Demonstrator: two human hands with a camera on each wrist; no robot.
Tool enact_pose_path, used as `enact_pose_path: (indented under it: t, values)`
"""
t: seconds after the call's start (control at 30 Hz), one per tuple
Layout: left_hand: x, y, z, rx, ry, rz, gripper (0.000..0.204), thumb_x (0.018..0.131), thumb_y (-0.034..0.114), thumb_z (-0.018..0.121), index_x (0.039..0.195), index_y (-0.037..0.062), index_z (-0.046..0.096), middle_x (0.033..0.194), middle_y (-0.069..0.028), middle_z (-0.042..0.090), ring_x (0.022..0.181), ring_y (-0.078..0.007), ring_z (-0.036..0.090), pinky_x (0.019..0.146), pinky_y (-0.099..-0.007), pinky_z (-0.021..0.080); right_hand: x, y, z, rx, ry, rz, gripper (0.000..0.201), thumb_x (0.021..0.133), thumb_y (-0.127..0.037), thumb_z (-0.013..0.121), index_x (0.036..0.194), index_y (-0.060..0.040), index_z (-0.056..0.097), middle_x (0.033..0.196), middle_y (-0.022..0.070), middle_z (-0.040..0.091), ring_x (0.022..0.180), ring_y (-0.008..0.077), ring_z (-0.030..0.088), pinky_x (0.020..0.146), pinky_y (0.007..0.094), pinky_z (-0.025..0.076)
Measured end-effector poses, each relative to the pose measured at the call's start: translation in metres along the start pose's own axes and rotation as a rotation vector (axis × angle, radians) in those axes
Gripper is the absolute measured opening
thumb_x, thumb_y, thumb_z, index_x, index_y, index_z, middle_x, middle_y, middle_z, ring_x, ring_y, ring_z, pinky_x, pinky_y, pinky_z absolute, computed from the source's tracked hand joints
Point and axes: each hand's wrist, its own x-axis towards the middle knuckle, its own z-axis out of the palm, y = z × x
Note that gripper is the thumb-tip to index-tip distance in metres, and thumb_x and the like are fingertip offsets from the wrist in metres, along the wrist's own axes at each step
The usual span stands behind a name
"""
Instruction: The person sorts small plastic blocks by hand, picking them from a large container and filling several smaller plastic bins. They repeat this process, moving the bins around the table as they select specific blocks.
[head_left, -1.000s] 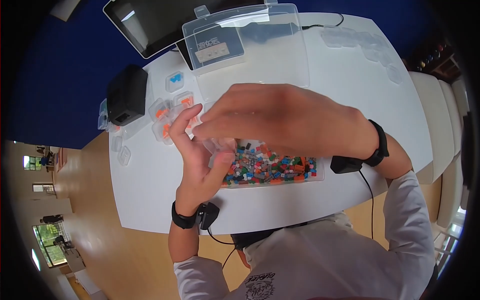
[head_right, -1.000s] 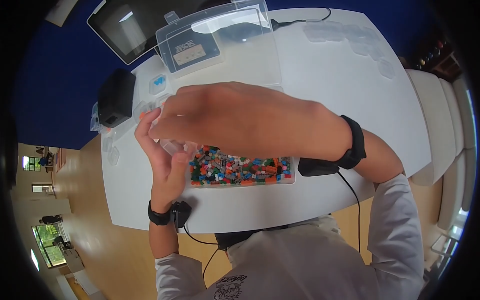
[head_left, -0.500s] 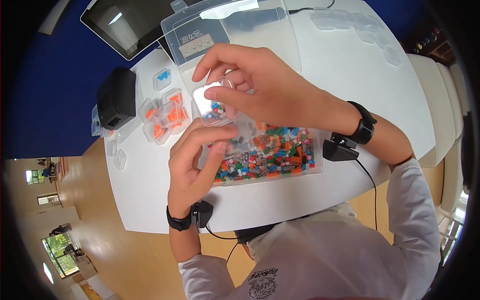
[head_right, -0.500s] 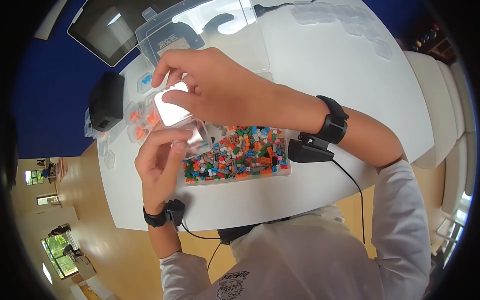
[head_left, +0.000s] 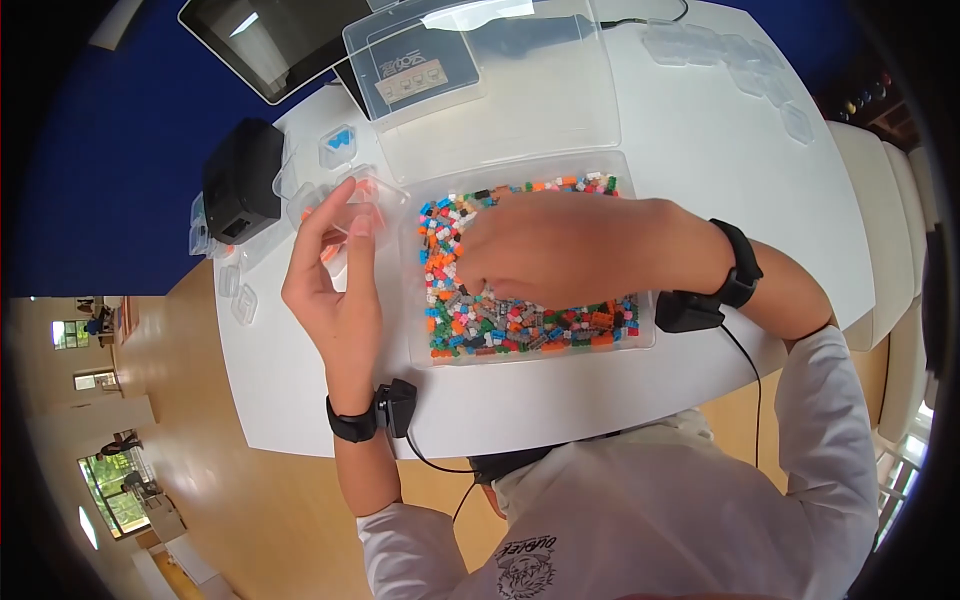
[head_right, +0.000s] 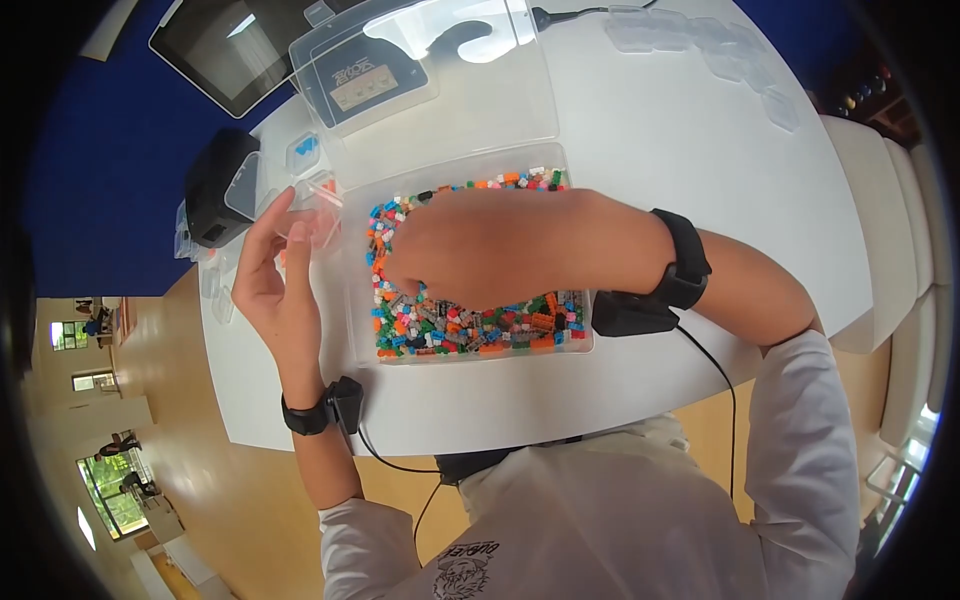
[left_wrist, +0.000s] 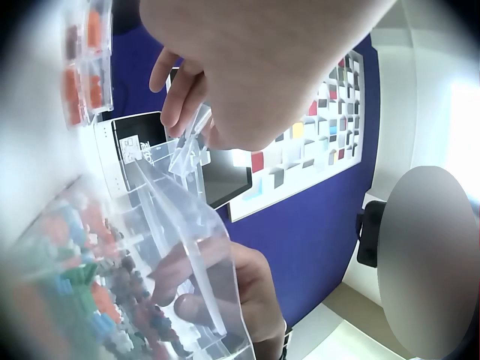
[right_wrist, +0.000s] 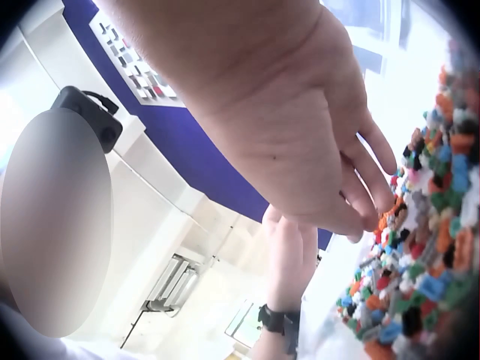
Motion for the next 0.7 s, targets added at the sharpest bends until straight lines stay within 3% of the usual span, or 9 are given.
enact_pose_path:
  t: [0.07,0.1,0.17,0.5,0.6,0.67,0.7]
  values:
    - [-0.003,0.002,0.004,-0.013,-0.019,-0.026,0.036,0.111,0.007,0.075,0.146,0.0003,0.079,0.122,-0.0075,0.084,0.108,-0.0133,0.074,0.106,-0.0342,0.056,0.004,-0.003,0.003,-0.148,-0.228,0.043,0.014,0.106,-0.012,0.077,0.118,-0.0053,0.074,0.121,0.0101,0.074,0.126,0.0332,0.069,0.106,0.0501,0.055]
    - [-0.004,0.003,0.006,-0.012,-0.015,-0.028,0.036,0.111,0.007,0.075,0.146,0.0003,0.079,0.122,-0.0075,0.084,0.108,-0.0133,0.074,0.106,-0.0342,0.056,0.003,-0.001,0.006,-0.149,-0.231,0.04,0.014,0.106,-0.012,0.077,0.118,-0.0053,0.074,0.121,0.0101,0.074,0.126,0.0332,0.069,0.106,0.0501,0.055]
    - [-0.005,0.004,0.01,0.009,-0.077,0.042,0.036,0.109,0.006,0.076,0.145,0.0016,0.08,0.124,-0.0085,0.084,0.112,-0.0147,0.075,0.108,-0.0356,0.054,-0.001,0.008,0.012,0.057,-0.107,-0.018,0.019,0.105,-0.012,0.078,0.121,-0.0036,0.073,0.122,0.0109,0.072,0.122,0.0335,0.069,0.104,0.0499,0.056]
    - [-0.008,0.008,0.014,-0.088,-0.145,0.042,0.033,0.109,0.009,0.077,0.141,0.0037,0.082,0.128,-0.0118,0.086,0.12,-0.0186,0.076,0.112,-0.0373,0.052,-0.003,0.006,0.01,-0.083,-0.13,0.008,0.012,0.101,-0.007,0.077,0.109,-0.002,0.07,0.112,0.0117,0.069,0.113,0.0342,0.068,0.099,0.0464,0.055]
    - [-0.007,0.013,0.014,-0.077,-0.189,0.047,0.033,0.109,0.01,0.077,0.141,0.0045,0.082,0.127,-0.0111,0.086,0.12,-0.0193,0.076,0.113,-0.0384,0.052,-0.006,0.009,0.007,-0.177,-0.097,-0.06,0.009,0.101,-0.005,0.076,0.107,-0.0025,0.07,0.11,0.0113,0.069,0.111,0.0339,0.068,0.099,0.045,0.054]
    - [-0.007,0.008,0.018,-0.087,-0.164,0.134,0.034,0.104,0.005,0.08,0.138,0.0055,0.083,0.11,-0.0099,0.082,0.104,-0.0208,0.072,0.103,-0.0381,0.053,-0.007,0.011,0.005,-0.213,-0.023,-0.077,0.011,0.099,-0.004,0.076,0.109,-0.004,0.071,0.109,0.0114,0.07,0.114,0.0323,0.067,0.1,0.0441,0.053]
    - [-0.006,0.008,0.019,-0.089,-0.163,0.136,0.034,0.104,0.005,0.08,0.138,0.0055,0.083,0.11,-0.0099,0.082,0.104,-0.0208,0.072,0.103,-0.0381,0.053,-0.008,0.013,0.002,-0.216,-0.023,-0.076,0.011,0.099,-0.004,0.076,0.109,-0.004,0.071,0.109,0.0114,0.07,0.114,0.0323,0.067,0.1,0.0441,0.053]
